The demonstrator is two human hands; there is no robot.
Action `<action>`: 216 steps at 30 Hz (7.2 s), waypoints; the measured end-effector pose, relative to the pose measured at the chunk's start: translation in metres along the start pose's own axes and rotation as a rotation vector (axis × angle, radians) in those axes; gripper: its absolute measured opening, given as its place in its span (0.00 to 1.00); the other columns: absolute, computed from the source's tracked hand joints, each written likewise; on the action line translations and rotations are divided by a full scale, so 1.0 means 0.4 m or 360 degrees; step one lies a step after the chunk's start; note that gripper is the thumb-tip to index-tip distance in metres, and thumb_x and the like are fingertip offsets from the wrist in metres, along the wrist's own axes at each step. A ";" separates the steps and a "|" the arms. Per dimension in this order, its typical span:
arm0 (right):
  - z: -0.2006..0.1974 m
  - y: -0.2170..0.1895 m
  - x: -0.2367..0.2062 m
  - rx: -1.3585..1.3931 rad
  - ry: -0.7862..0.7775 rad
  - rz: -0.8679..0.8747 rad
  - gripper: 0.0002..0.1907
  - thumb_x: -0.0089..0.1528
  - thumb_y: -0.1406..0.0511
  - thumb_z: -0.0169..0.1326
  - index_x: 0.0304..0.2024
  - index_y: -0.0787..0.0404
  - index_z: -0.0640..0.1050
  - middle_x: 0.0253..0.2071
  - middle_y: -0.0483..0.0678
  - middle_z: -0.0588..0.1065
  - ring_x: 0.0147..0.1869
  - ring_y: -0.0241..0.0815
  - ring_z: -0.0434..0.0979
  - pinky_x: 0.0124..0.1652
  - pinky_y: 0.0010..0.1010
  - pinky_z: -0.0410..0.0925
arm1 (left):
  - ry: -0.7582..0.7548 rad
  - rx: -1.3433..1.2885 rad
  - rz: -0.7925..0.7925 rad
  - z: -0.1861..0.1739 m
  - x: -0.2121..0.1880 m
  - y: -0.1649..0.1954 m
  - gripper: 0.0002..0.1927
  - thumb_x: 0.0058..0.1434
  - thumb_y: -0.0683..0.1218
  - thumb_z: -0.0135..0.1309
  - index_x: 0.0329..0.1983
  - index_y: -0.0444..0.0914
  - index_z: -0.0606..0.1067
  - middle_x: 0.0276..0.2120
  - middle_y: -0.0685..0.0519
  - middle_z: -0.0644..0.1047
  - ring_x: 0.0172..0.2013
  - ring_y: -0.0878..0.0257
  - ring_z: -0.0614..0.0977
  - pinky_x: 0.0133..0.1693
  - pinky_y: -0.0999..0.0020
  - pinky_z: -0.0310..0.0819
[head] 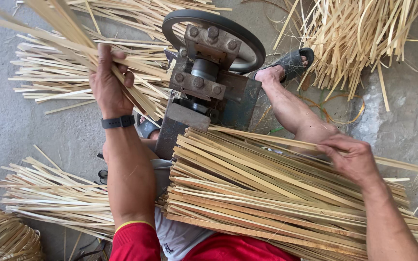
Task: The person sits on the floor and repeatedly feeds thin bamboo strips through a grinding wheel to smooth their edges. The person holds a bundle of strips in the left hand and passes them one by one through the machine, then places them into a growing pile on the lap.
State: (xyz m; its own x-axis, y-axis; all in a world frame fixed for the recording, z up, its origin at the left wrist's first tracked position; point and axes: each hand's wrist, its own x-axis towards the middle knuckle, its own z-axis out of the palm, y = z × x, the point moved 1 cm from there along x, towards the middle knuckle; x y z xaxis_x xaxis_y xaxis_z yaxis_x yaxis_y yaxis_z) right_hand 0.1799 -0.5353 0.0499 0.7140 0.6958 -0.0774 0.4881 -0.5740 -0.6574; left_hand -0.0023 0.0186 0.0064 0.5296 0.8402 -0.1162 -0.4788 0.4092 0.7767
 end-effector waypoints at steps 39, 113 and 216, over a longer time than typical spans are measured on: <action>-0.018 -0.022 0.024 0.0139 0.0197 0.0055 0.05 0.65 0.67 0.63 0.44 0.55 0.84 0.41 0.43 0.82 0.44 0.35 0.82 0.44 0.25 0.77 | -0.0043 -0.0039 0.0038 -0.006 0.011 -0.008 0.14 0.73 0.49 0.60 0.46 0.36 0.70 0.32 0.47 0.78 0.28 0.63 0.78 0.27 0.71 0.76; -0.039 0.029 0.003 -0.0058 -0.0149 0.0509 0.07 0.58 0.61 0.65 0.38 0.54 0.86 0.31 0.47 0.84 0.21 0.38 0.78 0.21 0.30 0.71 | 0.0071 -0.0067 0.0025 -0.003 0.006 -0.010 0.12 0.70 0.51 0.60 0.40 0.38 0.74 0.30 0.50 0.77 0.29 0.63 0.79 0.30 0.66 0.82; 0.006 0.041 0.135 -0.0174 0.0117 0.0151 0.10 0.72 0.61 0.59 0.43 0.60 0.85 0.32 0.51 0.83 0.36 0.38 0.82 0.43 0.27 0.73 | -0.0037 -0.0061 -0.0153 0.084 -0.029 0.025 0.22 0.57 0.46 0.68 0.49 0.35 0.71 0.34 0.47 0.81 0.25 0.69 0.78 0.20 0.76 0.75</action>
State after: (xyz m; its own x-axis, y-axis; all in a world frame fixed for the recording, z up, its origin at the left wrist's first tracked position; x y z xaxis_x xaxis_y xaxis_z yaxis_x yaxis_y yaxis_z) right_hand 0.2253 -0.5059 0.0330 0.7923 0.6052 -0.0774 0.4657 -0.6819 -0.5640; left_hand 0.0101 0.0009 0.0362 0.5902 0.7881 -0.1747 -0.4510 0.5014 0.7383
